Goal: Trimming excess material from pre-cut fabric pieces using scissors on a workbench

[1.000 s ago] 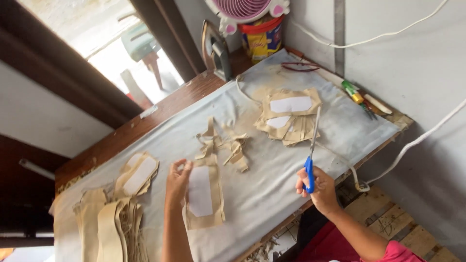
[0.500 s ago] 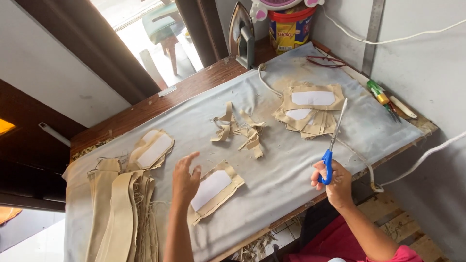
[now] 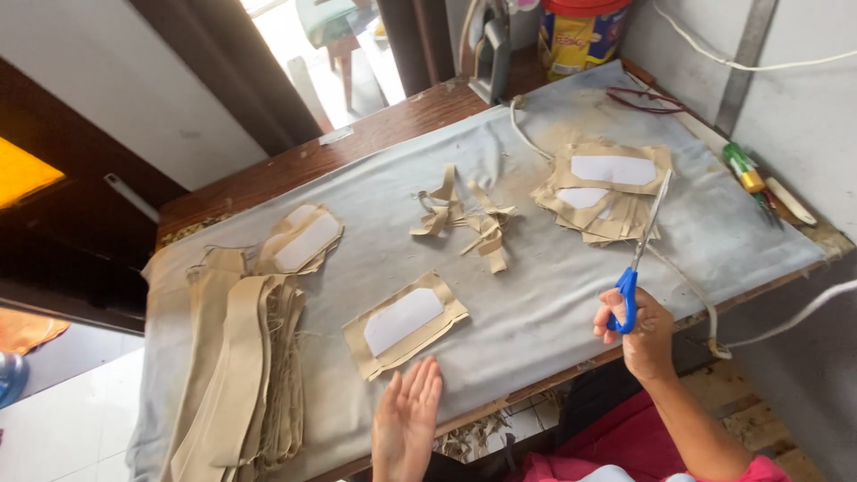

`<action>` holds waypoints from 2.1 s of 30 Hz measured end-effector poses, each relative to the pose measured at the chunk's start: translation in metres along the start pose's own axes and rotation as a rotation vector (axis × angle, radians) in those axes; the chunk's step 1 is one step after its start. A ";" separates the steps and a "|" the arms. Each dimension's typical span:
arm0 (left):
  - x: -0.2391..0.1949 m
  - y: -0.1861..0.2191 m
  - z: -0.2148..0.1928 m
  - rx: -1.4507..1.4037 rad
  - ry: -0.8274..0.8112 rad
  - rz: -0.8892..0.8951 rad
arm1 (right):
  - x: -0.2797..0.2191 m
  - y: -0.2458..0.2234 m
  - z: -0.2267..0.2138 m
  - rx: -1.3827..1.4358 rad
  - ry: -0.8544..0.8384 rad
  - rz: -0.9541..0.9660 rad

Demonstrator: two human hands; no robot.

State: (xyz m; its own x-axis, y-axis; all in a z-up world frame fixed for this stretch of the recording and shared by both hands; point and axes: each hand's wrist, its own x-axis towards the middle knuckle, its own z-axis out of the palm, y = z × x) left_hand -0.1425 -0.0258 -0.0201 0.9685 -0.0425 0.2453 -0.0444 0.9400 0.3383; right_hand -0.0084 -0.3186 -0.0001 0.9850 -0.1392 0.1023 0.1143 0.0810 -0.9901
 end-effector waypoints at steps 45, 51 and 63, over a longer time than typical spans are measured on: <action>0.146 -0.010 0.007 0.488 0.904 0.239 | -0.042 -0.054 0.098 0.018 -0.822 0.800; 0.145 -0.010 0.007 0.528 0.881 0.243 | -0.042 -0.045 0.097 0.061 -0.818 0.781; 0.145 -0.009 0.004 0.494 0.905 0.250 | -0.046 -0.034 0.093 0.029 -0.743 0.771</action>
State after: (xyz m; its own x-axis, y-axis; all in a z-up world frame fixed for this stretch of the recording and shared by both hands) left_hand -0.0022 -0.0419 0.0159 0.7306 0.5918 -0.3405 -0.1649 0.6369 0.7531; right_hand -0.0453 -0.2227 0.0375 0.6238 0.5945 -0.5073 -0.5787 -0.0849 -0.8111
